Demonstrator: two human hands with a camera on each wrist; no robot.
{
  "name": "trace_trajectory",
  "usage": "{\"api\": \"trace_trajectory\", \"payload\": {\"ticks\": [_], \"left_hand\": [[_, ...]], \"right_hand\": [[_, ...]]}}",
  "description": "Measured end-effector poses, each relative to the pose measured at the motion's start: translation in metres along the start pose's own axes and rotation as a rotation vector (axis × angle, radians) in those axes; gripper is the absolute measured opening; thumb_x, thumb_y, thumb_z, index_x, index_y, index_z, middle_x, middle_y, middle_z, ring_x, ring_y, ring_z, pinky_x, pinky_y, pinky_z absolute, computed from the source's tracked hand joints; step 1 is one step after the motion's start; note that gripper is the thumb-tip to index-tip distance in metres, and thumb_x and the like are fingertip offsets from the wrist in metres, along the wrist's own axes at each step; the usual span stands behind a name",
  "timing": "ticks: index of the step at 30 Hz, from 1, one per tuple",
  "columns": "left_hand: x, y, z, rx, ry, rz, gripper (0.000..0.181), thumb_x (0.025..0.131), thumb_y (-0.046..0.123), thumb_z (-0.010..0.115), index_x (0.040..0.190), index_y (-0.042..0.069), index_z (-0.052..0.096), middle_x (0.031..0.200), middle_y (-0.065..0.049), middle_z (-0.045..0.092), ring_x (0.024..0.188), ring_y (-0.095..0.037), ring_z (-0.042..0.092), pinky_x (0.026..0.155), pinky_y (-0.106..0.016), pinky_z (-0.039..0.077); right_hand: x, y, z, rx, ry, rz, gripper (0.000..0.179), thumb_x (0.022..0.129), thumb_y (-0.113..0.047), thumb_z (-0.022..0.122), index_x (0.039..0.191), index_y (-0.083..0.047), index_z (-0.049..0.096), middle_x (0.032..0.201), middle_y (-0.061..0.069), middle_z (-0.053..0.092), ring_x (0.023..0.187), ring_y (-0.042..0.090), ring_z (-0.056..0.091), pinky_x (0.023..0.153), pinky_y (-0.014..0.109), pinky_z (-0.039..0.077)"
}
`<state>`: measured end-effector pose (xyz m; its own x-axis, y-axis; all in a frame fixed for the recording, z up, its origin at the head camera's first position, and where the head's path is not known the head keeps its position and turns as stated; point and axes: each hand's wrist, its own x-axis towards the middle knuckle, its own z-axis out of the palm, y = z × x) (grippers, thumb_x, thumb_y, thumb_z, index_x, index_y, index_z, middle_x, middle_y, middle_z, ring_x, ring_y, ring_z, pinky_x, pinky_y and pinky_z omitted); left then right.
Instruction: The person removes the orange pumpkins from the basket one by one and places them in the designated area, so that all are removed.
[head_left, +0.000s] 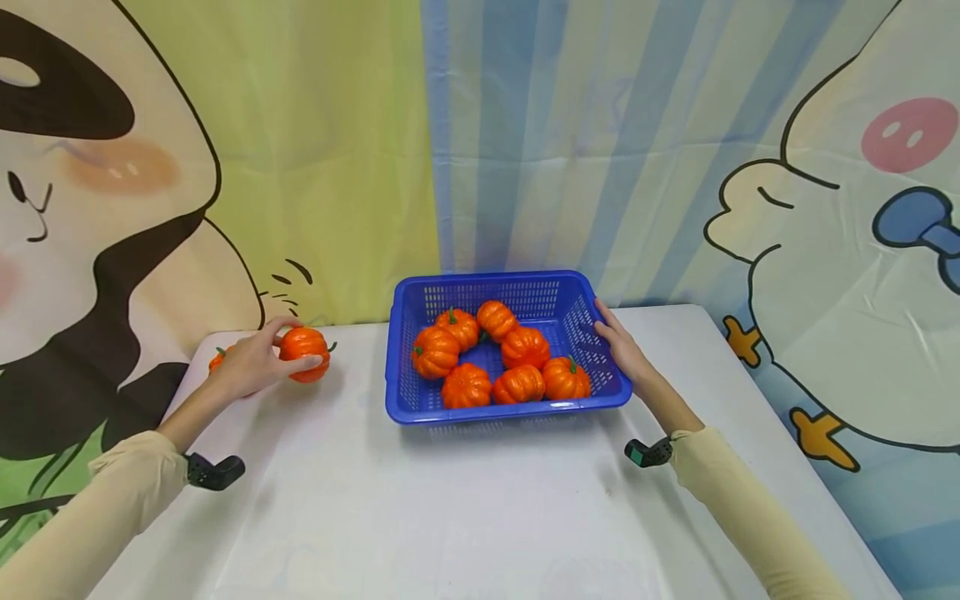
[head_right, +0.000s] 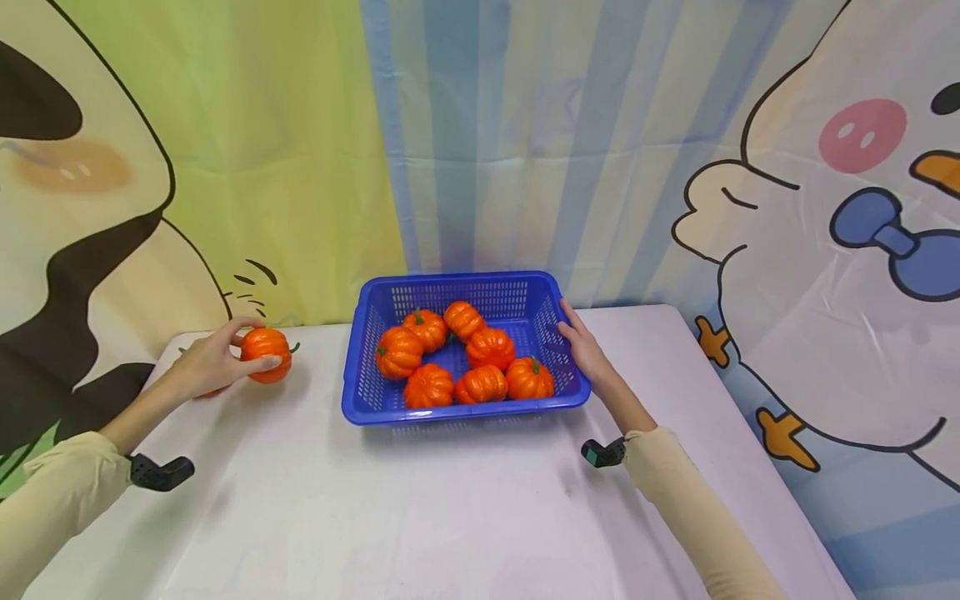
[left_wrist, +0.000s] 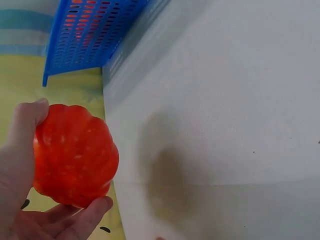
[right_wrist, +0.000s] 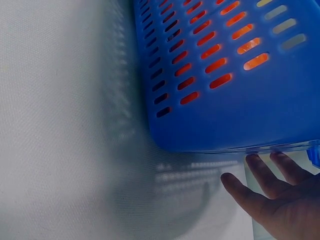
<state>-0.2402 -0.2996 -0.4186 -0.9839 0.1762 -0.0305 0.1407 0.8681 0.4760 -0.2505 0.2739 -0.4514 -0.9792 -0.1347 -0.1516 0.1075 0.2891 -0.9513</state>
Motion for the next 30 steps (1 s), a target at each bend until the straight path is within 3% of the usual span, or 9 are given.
{"api": "trace_trajectory", "payload": {"ticks": [7, 11, 15, 18, 21, 24, 27, 30], "left_hand": [[0.001, -0.001, 0.002, -0.041, -0.009, -0.028, 0.078, 0.080, 0.054, 0.072, 0.123, 0.005, 0.029, 0.106, -0.029, 0.057, 0.081, -0.034, 0.060, 0.061, -0.028, 0.045], [-0.001, -0.002, 0.005, -0.039, -0.018, -0.021, 0.082, 0.082, 0.056, 0.069, 0.135, 0.006, 0.032, 0.118, -0.031, 0.056, 0.094, -0.041, 0.060, 0.071, -0.044, 0.054], [-0.003, -0.002, 0.007, -0.016, -0.015, 0.014, 0.080, 0.085, 0.055, 0.067, 0.143, 0.008, 0.038, 0.131, -0.032, 0.052, 0.108, -0.047, 0.056, 0.084, -0.058, 0.053], [-0.005, -0.003, 0.007, -0.017, 0.003, 0.004, 0.076, 0.084, 0.052, 0.069, 0.132, 0.001, 0.039, 0.120, -0.032, 0.056, 0.097, -0.042, 0.058, 0.074, -0.047, 0.055], [-0.005, -0.003, 0.008, -0.030, 0.015, -0.031, 0.071, 0.082, 0.052, 0.071, 0.117, 0.000, 0.036, 0.100, -0.027, 0.057, 0.079, -0.032, 0.056, 0.060, -0.032, 0.047], [-0.005, -0.004, 0.010, -0.036, 0.019, -0.046, 0.070, 0.081, 0.052, 0.071, 0.110, 0.000, 0.035, 0.091, -0.022, 0.054, 0.071, -0.027, 0.053, 0.056, -0.028, 0.040], [-0.004, -0.005, 0.012, -0.046, 0.026, -0.026, 0.074, 0.080, 0.051, 0.074, 0.115, -0.003, 0.037, 0.099, -0.026, 0.056, 0.079, -0.032, 0.057, 0.063, -0.034, 0.048], [-0.003, -0.005, 0.014, -0.049, 0.033, 0.003, 0.085, 0.079, 0.049, 0.076, 0.131, -0.005, 0.037, 0.117, -0.032, 0.053, 0.098, -0.041, 0.056, 0.079, -0.050, 0.053]], "right_hand": [[-0.002, -0.007, 0.002, 0.021, -0.001, 0.011, 0.056, 0.106, -0.028, 0.028, 0.157, -0.029, 0.004, 0.165, 0.006, -0.004, 0.152, 0.037, 0.005, 0.123, 0.056, 0.004], [-0.010, -0.020, 0.005, 0.036, -0.011, 0.021, 0.057, 0.106, -0.023, 0.028, 0.157, -0.022, 0.003, 0.165, 0.010, -0.005, 0.151, 0.038, 0.002, 0.122, 0.057, 0.002], [-0.015, -0.027, 0.007, 0.016, -0.012, 0.021, 0.058, 0.105, -0.022, 0.028, 0.157, -0.019, 0.002, 0.165, 0.011, -0.005, 0.151, 0.039, 0.001, 0.122, 0.057, 0.000], [-0.016, -0.028, 0.007, 0.020, -0.011, 0.018, 0.057, 0.105, -0.022, 0.028, 0.157, -0.019, 0.003, 0.165, 0.011, -0.004, 0.151, 0.039, 0.002, 0.123, 0.056, 0.001], [-0.016, -0.027, 0.006, 0.029, -0.012, 0.014, 0.057, 0.106, -0.022, 0.028, 0.157, -0.019, 0.003, 0.165, 0.011, -0.004, 0.151, 0.039, 0.003, 0.123, 0.056, 0.002], [-0.015, -0.026, 0.006, 0.033, -0.011, 0.014, 0.057, 0.106, -0.021, 0.028, 0.157, -0.019, 0.003, 0.165, 0.011, -0.004, 0.151, 0.039, 0.002, 0.123, 0.056, 0.002], [-0.014, -0.026, 0.006, 0.038, -0.010, 0.014, 0.057, 0.105, -0.021, 0.028, 0.157, -0.018, 0.003, 0.165, 0.011, -0.004, 0.151, 0.038, 0.001, 0.123, 0.055, 0.001], [-0.014, -0.025, 0.006, 0.050, -0.011, 0.011, 0.057, 0.105, -0.020, 0.028, 0.157, -0.018, 0.003, 0.165, 0.011, -0.005, 0.151, 0.038, 0.001, 0.123, 0.055, 0.000]]}}
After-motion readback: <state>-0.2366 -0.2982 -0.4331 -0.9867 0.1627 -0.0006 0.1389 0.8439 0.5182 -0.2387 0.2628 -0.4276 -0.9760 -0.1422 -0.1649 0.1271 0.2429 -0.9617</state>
